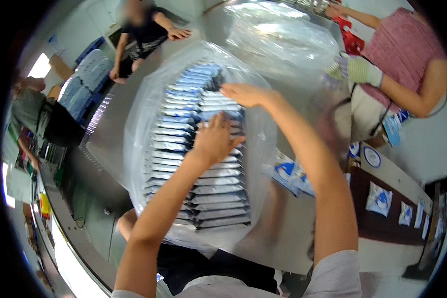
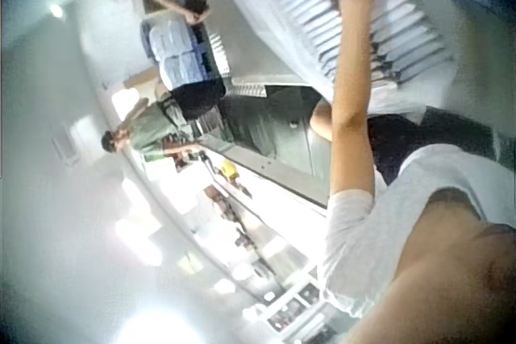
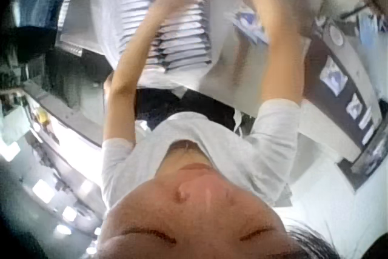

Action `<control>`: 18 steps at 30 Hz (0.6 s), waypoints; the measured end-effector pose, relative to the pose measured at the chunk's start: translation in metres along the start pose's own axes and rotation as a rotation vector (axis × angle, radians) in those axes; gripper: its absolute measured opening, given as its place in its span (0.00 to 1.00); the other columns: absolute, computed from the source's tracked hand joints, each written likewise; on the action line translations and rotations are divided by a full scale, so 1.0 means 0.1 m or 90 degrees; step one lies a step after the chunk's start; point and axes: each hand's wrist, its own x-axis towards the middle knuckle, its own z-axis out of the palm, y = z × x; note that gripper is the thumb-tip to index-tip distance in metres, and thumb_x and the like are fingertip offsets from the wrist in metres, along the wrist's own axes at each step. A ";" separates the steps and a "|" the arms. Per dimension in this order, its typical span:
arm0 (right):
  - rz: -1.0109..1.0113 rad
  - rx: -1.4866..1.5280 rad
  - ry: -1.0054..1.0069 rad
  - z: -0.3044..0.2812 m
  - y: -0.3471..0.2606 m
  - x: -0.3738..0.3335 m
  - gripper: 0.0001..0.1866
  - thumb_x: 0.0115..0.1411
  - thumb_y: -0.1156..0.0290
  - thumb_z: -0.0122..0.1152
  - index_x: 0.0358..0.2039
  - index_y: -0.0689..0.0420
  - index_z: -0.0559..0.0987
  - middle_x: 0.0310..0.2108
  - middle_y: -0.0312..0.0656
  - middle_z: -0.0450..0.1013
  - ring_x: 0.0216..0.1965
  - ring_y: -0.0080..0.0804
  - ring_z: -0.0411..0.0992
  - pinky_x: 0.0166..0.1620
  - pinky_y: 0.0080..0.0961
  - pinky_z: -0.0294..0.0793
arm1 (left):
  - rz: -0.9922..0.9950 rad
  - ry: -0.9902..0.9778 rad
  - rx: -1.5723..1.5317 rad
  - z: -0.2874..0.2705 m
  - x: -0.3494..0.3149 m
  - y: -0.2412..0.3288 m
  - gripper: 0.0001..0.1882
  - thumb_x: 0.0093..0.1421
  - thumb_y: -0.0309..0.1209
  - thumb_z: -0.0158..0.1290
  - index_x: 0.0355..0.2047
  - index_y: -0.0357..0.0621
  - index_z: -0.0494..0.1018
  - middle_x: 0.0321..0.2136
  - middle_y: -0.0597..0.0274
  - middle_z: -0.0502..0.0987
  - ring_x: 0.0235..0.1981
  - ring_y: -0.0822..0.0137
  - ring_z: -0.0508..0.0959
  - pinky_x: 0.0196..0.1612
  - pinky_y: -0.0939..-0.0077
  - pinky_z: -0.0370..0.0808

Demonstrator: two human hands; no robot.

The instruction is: The person takes stacks of blue and white packets from a large clear plastic bag and places them individually or in small groups onto a moving conveyor belt.

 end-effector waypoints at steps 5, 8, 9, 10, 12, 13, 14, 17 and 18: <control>-0.011 -0.002 0.056 -0.82 -0.15 -1.56 0.26 0.66 0.51 0.44 0.56 0.57 0.69 0.53 0.50 0.69 0.54 0.40 0.67 0.56 0.30 0.64 | 0.215 0.106 -0.276 -0.58 -0.61 0.40 0.26 0.54 0.36 0.57 0.50 0.36 0.67 0.54 0.42 0.65 0.53 0.46 0.68 0.54 0.58 0.68; 0.125 -0.069 0.037 -1.14 0.03 -2.71 0.24 0.64 0.56 0.51 0.55 0.57 0.70 0.50 0.47 0.71 0.52 0.34 0.69 0.55 0.28 0.66 | 0.385 -0.059 -0.456 -0.81 -1.23 0.69 0.26 0.51 0.36 0.60 0.49 0.39 0.69 0.54 0.47 0.67 0.48 0.51 0.74 0.49 0.64 0.73; 0.239 -0.071 0.000 -1.27 0.02 -3.02 0.24 0.63 0.57 0.52 0.55 0.58 0.70 0.51 0.46 0.71 0.52 0.34 0.69 0.54 0.29 0.66 | 0.400 -0.119 -0.499 -0.75 -1.42 0.78 0.25 0.52 0.36 0.60 0.49 0.40 0.69 0.54 0.48 0.67 0.49 0.51 0.73 0.50 0.64 0.72; 0.360 -0.072 -0.039 -1.37 0.03 -3.35 0.23 0.63 0.59 0.53 0.55 0.58 0.70 0.51 0.45 0.71 0.52 0.33 0.69 0.54 0.29 0.66 | 0.392 -0.168 -0.554 -0.65 -1.56 0.85 0.23 0.54 0.36 0.58 0.49 0.41 0.69 0.53 0.49 0.67 0.49 0.50 0.73 0.49 0.64 0.72; 0.452 -0.027 0.026 -1.47 0.24 -4.10 0.24 0.60 0.61 0.57 0.54 0.60 0.70 0.52 0.44 0.70 0.52 0.33 0.68 0.55 0.29 0.66 | 0.312 -0.258 -0.593 -0.45 -1.75 0.99 0.23 0.52 0.32 0.60 0.49 0.47 0.70 0.54 0.57 0.68 0.53 0.56 0.70 0.54 0.66 0.69; 0.481 -0.071 0.019 -1.52 0.46 -4.58 0.25 0.57 0.63 0.60 0.54 0.59 0.70 0.53 0.44 0.69 0.53 0.34 0.67 0.56 0.30 0.65 | 0.321 -0.257 -0.595 -0.37 -1.84 1.04 0.21 0.54 0.33 0.58 0.48 0.46 0.70 0.53 0.55 0.68 0.52 0.54 0.70 0.52 0.65 0.70; 0.516 -0.119 0.014 -1.55 0.66 -5.08 0.27 0.55 0.64 0.63 0.54 0.59 0.70 0.54 0.44 0.68 0.54 0.34 0.66 0.57 0.30 0.65 | 0.339 -0.254 -0.598 -0.25 -1.87 1.07 0.20 0.55 0.34 0.57 0.48 0.45 0.70 0.52 0.53 0.68 0.50 0.52 0.71 0.50 0.63 0.71; 0.718 0.000 -0.074 -1.41 0.86 -5.94 0.31 0.50 0.65 0.68 0.54 0.59 0.70 0.54 0.44 0.67 0.56 0.35 0.64 0.59 0.30 0.63 | 0.365 -0.270 -0.629 -0.07 -1.88 1.19 0.18 0.57 0.35 0.56 0.46 0.43 0.70 0.50 0.51 0.69 0.49 0.51 0.72 0.48 0.63 0.72; 0.664 0.009 -0.075 -1.30 0.90 -6.06 0.32 0.49 0.65 0.69 0.54 0.59 0.70 0.54 0.44 0.67 0.56 0.35 0.64 0.59 0.30 0.62 | 0.371 -0.276 -0.643 -0.03 -1.87 1.23 0.17 0.57 0.35 0.56 0.46 0.43 0.70 0.50 0.51 0.69 0.49 0.51 0.71 0.48 0.63 0.72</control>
